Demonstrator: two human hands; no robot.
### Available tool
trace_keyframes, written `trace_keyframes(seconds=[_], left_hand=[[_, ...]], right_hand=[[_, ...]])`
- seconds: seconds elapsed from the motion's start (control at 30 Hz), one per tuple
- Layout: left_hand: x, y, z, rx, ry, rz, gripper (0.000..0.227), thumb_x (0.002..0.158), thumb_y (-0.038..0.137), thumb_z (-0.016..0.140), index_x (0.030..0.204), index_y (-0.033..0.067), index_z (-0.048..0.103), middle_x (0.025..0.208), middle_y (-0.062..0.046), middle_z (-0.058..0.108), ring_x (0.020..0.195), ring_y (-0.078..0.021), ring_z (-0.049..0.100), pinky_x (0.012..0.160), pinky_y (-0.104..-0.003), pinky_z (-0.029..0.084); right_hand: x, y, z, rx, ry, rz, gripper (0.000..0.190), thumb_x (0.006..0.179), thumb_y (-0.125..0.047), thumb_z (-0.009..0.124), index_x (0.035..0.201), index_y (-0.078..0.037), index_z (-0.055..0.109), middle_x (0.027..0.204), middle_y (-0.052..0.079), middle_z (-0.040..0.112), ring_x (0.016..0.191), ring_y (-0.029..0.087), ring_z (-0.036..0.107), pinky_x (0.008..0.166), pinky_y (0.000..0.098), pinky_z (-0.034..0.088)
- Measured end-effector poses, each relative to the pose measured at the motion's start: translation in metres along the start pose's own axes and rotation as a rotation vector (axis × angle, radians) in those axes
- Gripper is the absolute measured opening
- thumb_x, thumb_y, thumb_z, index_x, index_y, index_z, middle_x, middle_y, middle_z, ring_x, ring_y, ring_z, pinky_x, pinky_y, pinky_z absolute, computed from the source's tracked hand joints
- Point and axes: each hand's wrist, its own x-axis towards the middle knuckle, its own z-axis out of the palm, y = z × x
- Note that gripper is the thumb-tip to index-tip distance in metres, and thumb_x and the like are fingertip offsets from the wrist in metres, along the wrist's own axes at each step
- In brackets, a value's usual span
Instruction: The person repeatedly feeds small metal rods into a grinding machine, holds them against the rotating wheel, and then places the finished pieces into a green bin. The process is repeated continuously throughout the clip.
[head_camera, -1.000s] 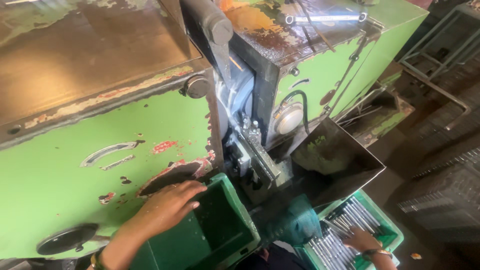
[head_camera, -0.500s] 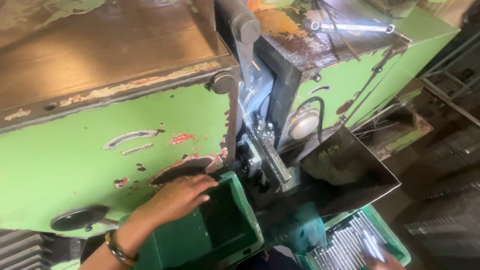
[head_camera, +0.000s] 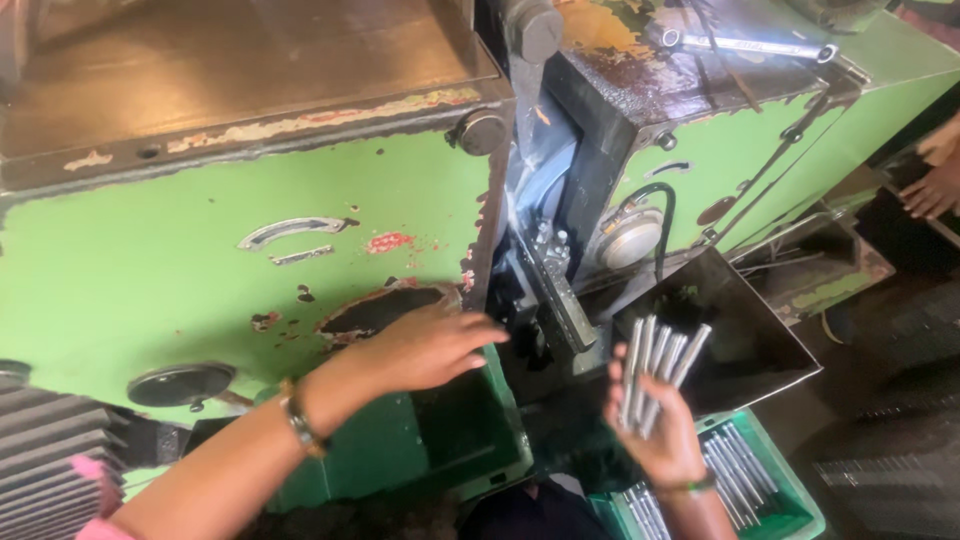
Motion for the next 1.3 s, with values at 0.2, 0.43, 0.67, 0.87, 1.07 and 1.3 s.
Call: trace_keyframes(seconds=[0.2, 0.43, 0.67, 0.87, 1.07, 1.3], left_hand=[[0.069, 0.020, 0.026, -0.035, 0.131, 0.007, 0.046, 0.093, 0.028, 0.068, 0.136, 0.0147, 0.058, 0.131, -0.010, 0.065, 0.114, -0.0331, 0.064, 0.092, -0.046, 0.053], [0.119, 0.002, 0.104, -0.470, 0.708, -0.011, 0.044, 0.100, 0.023, 0.064, 0.141, 0.0082, 0.054, 0.143, -0.017, 0.059, 0.135, -0.0353, 0.056, 0.114, -0.043, 0.044], [0.099, 0.036, 0.205, -0.663, 0.646, -0.192, 0.077, 0.102, 0.030, 0.057, 0.162, -0.0004, 0.019, 0.171, -0.029, 0.014, 0.159, -0.0435, 0.015, 0.127, -0.050, 0.017], [0.087, 0.058, 0.234, -0.638, 0.549, -0.119, 0.090, 0.105, 0.033, 0.059, 0.165, -0.0015, 0.000, 0.172, -0.034, -0.003, 0.161, -0.0481, 0.001, 0.128, -0.052, 0.009], [0.111, 0.024, 0.222, -0.547, 0.584, -0.221, 0.087, 0.104, 0.031, 0.056, 0.165, -0.0023, 0.003, 0.173, -0.031, -0.001, 0.161, -0.0473, 0.001, 0.128, -0.053, 0.007], [0.142, -0.046, 0.198, -0.450, 0.825, -0.168, 0.080, 0.103, 0.023, 0.060, 0.164, 0.0027, 0.013, 0.171, -0.029, 0.014, 0.159, -0.0447, 0.016, 0.127, -0.049, 0.017]], right_hand=[[0.045, 0.021, 0.014, 0.143, 0.240, -0.137, 0.036, 0.092, -0.016, 0.064, 0.126, -0.005, 0.062, 0.102, 0.007, 0.070, 0.095, 0.019, 0.069, 0.088, 0.0328, 0.057], [0.060, 0.034, -0.038, 0.158, 0.150, -0.116, 0.023, 0.094, -0.019, 0.067, 0.114, -0.008, 0.066, 0.097, 0.003, 0.069, 0.084, 0.013, 0.065, 0.072, 0.0292, 0.053], [0.067, 0.043, -0.059, -0.223, 0.204, 0.053, 0.028, 0.095, -0.029, 0.065, 0.100, -0.002, 0.068, 0.079, 0.007, 0.066, 0.068, 0.017, 0.062, 0.061, 0.0300, 0.051], [0.064, 0.041, -0.021, -0.353, 0.288, 0.022, 0.032, 0.092, -0.024, 0.065, 0.116, -0.003, 0.066, 0.086, 0.004, 0.069, 0.073, 0.015, 0.063, 0.064, 0.0290, 0.050], [0.063, 0.033, -0.001, -0.187, 0.447, 0.062, 0.033, 0.088, -0.023, 0.056, 0.113, -0.003, 0.064, 0.094, 0.008, 0.071, 0.082, 0.018, 0.069, 0.073, 0.0309, 0.056], [0.070, 0.034, -0.016, 0.066, 0.272, 0.065, 0.017, 0.087, -0.017, 0.064, 0.099, -0.005, 0.060, 0.085, 0.005, 0.063, 0.073, 0.016, 0.059, 0.064, 0.0309, 0.049]])
